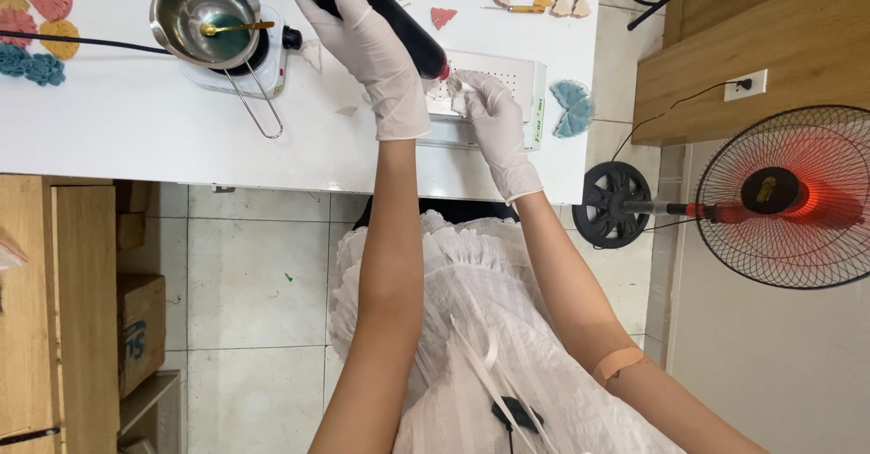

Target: The person is using a heat gun and molten wax to create decorative wax pieces.

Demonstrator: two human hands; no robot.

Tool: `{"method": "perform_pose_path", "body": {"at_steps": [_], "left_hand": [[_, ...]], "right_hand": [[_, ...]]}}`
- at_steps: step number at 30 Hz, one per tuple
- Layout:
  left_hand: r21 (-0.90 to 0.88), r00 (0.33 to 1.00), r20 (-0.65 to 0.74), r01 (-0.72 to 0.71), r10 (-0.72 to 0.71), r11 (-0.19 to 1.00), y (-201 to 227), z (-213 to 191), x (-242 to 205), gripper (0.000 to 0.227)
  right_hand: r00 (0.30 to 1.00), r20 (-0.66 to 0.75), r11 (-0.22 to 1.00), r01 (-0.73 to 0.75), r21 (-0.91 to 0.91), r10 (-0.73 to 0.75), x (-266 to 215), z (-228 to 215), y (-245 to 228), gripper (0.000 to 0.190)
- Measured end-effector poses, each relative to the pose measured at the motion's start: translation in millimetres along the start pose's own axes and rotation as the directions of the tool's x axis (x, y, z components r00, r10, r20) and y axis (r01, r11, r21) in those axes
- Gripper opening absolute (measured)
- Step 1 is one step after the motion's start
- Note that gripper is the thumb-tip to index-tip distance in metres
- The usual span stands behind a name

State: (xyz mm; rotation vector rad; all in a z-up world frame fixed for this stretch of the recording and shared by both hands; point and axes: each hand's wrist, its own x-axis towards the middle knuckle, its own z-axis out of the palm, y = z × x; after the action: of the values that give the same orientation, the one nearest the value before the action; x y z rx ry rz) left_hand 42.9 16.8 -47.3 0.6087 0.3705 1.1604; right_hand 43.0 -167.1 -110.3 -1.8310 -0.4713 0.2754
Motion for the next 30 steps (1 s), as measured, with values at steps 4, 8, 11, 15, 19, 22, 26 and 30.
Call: {"method": "perform_pose_path", "body": {"at_steps": [4, 8, 11, 15, 19, 22, 26, 30], "left_hand": [[0.050, 0.992, 0.049, -0.115, 0.113, 0.992, 35.5, -0.9, 13.3, 0.063], [-0.023, 0.999, 0.049, 0.020, -0.019, 1.000, 100.0, -20.1, 31.1, 0.074], [-0.027, 0.996, 0.049, 0.078, -0.076, 0.997, 150.8, -57.0, 54.9, 0.068], [0.051, 0.995, -0.080, -0.047, 0.051, 0.998, 216.9, -133.3, 79.1, 0.052], [0.104, 0.979, -0.134, -0.140, 0.153, 0.985, 250.5, -235.7, 101.5, 0.050], [0.209, 0.971, -0.124, -0.176, 0.205, 0.962, 259.8, -282.5, 95.9, 0.064], [0.277, 0.913, -0.398, 0.026, 0.091, 0.960, 248.4, -338.5, 105.7, 0.082], [0.307, 0.795, -0.605, 0.292, -0.051, 0.906, 204.9, -383.0, 127.8, 0.083]], "right_hand": [[1.000, 0.003, 0.999, 0.005, 0.036, -0.005, 1.6, -1.4, 6.7, 0.035], [1.000, -0.003, 0.997, -0.031, 0.070, 0.031, 0.8, -1.7, 1.6, 0.033], [0.999, -0.020, 0.991, -0.047, 0.127, 0.050, 6.6, -7.6, 5.1, 0.033], [0.955, -0.086, 0.922, -0.247, 0.297, 0.283, 21.1, -18.1, 28.2, 0.030], [0.922, -0.084, 0.808, -0.285, 0.516, 0.378, 28.6, -34.6, 13.2, 0.029], [0.896, -0.192, 0.810, -0.249, 0.532, 0.401, 44.2, -55.5, 27.2, 0.028], [0.983, -0.075, 0.807, -0.092, 0.583, 0.166, 77.7, -82.0, 31.0, 0.020], [0.952, -0.042, 0.851, -0.251, 0.461, 0.303, 123.8, -89.2, 32.1, 0.030]]}}
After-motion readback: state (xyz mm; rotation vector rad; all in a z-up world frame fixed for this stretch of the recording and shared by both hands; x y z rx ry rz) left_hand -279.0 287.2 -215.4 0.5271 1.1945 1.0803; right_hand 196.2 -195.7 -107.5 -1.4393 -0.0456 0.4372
